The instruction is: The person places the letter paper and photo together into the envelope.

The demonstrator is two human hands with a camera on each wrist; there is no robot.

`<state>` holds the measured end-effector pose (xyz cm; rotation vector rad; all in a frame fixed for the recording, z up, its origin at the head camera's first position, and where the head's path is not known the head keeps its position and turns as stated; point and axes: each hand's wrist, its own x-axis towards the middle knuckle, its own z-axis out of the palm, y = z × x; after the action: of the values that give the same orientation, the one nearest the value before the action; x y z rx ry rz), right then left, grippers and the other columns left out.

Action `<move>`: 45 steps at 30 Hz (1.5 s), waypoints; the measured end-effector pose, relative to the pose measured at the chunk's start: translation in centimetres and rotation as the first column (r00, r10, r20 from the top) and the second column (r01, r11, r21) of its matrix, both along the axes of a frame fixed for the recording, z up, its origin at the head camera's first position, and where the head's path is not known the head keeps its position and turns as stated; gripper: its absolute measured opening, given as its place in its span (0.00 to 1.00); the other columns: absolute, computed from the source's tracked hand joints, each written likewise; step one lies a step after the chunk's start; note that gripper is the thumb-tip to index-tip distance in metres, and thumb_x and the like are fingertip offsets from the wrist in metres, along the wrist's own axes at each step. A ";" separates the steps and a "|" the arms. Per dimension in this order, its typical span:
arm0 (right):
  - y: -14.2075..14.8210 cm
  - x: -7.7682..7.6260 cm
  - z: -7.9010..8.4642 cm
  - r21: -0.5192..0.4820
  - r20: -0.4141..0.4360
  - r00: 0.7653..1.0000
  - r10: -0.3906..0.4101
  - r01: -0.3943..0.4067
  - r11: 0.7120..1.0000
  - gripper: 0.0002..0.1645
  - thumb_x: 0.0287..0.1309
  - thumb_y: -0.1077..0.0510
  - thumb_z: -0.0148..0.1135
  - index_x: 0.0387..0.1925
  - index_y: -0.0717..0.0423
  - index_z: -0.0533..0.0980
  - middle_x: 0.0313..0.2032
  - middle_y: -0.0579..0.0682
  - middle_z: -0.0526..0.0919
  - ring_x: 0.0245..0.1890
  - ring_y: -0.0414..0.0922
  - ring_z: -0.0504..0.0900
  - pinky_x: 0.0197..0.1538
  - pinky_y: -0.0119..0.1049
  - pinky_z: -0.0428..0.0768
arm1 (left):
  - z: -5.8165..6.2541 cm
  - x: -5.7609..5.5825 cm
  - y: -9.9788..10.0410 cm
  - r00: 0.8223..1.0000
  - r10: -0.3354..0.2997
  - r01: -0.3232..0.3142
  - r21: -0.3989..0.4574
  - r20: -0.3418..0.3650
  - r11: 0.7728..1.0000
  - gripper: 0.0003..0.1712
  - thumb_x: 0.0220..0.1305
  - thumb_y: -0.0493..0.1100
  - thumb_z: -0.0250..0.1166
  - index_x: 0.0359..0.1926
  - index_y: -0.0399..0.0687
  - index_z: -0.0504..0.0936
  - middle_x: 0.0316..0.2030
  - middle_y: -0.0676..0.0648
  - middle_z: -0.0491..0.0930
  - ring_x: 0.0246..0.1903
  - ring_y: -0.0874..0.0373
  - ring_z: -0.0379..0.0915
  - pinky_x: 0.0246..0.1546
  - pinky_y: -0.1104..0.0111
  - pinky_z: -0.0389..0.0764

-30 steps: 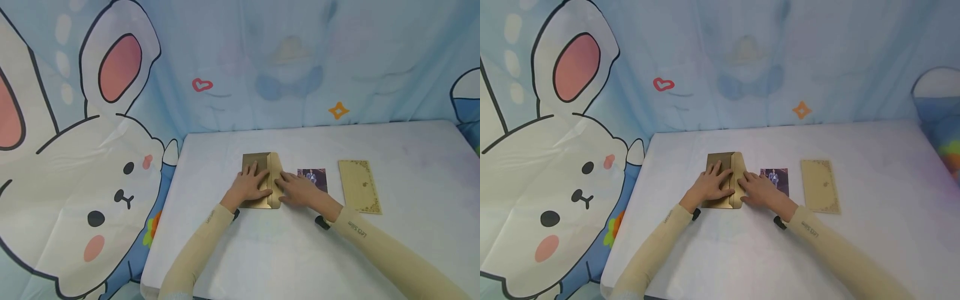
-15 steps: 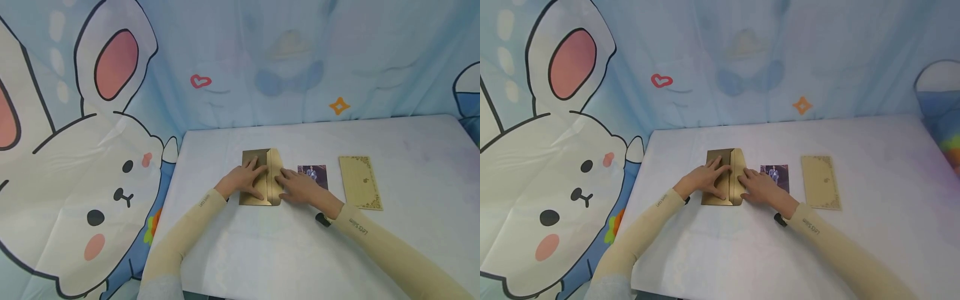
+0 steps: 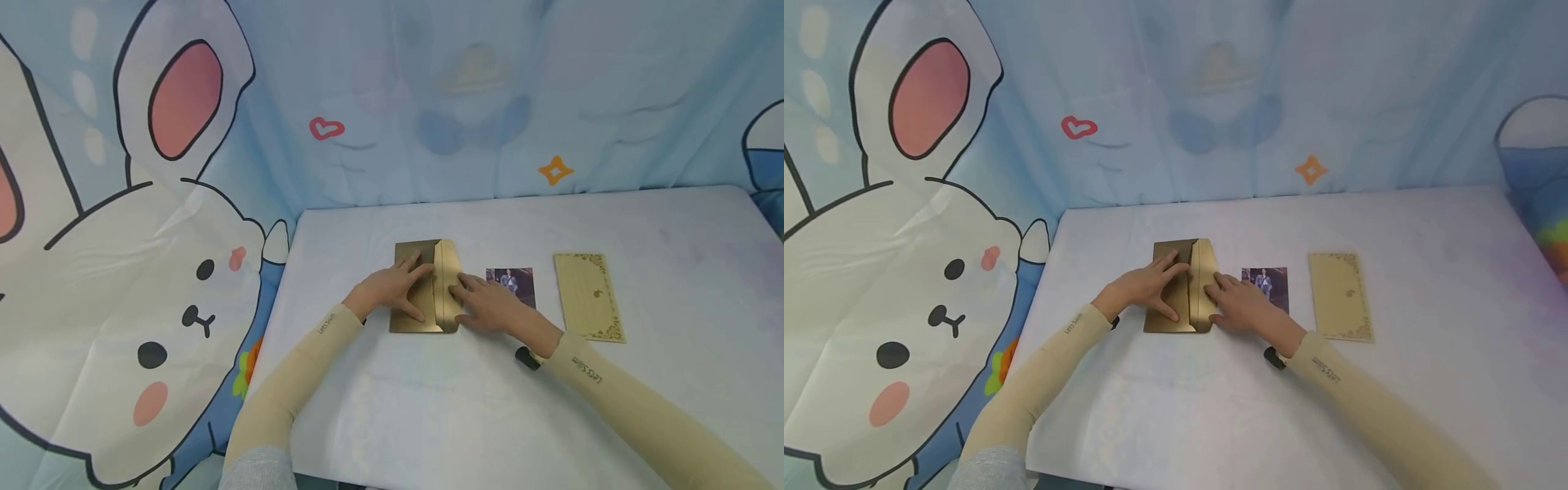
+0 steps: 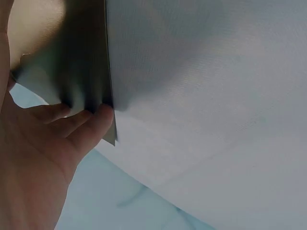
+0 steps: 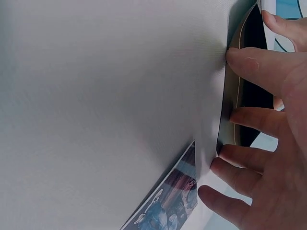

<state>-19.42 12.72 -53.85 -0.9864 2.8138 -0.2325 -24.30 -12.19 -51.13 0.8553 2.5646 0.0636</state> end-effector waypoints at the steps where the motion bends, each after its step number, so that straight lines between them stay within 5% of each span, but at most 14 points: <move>1: 0.0 0.0 0.0 -0.003 0.001 1.000 -0.002 0.002 1.000 0.41 0.63 0.42 0.66 0.70 0.60 0.68 0.71 0.70 0.63 0.70 0.67 0.66 0.66 0.62 0.71 | 0.0 0.0 0.0 1.000 -0.004 0.004 0.001 -0.006 1.000 0.65 0.47 0.76 0.70 0.79 0.68 0.46 0.81 0.39 0.37 0.78 0.41 0.44 0.61 0.49 0.76; 45: 1.0 0.1 1.6 -0.076 0.049 0.998 -0.051 0.055 0.996 0.39 0.63 0.45 0.66 0.69 0.58 0.67 0.72 0.69 0.62 0.67 0.68 0.70 0.62 0.64 0.73 | -0.3 0.0 -0.1 0.999 -0.027 0.028 0.010 -0.030 1.000 0.64 0.48 0.76 0.70 0.79 0.68 0.46 0.80 0.38 0.37 0.78 0.39 0.47 0.56 0.50 0.80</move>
<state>-19.33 13.67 -52.26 -0.9104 2.8102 -0.3688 -24.29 -12.31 -51.44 0.9021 2.5819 0.0568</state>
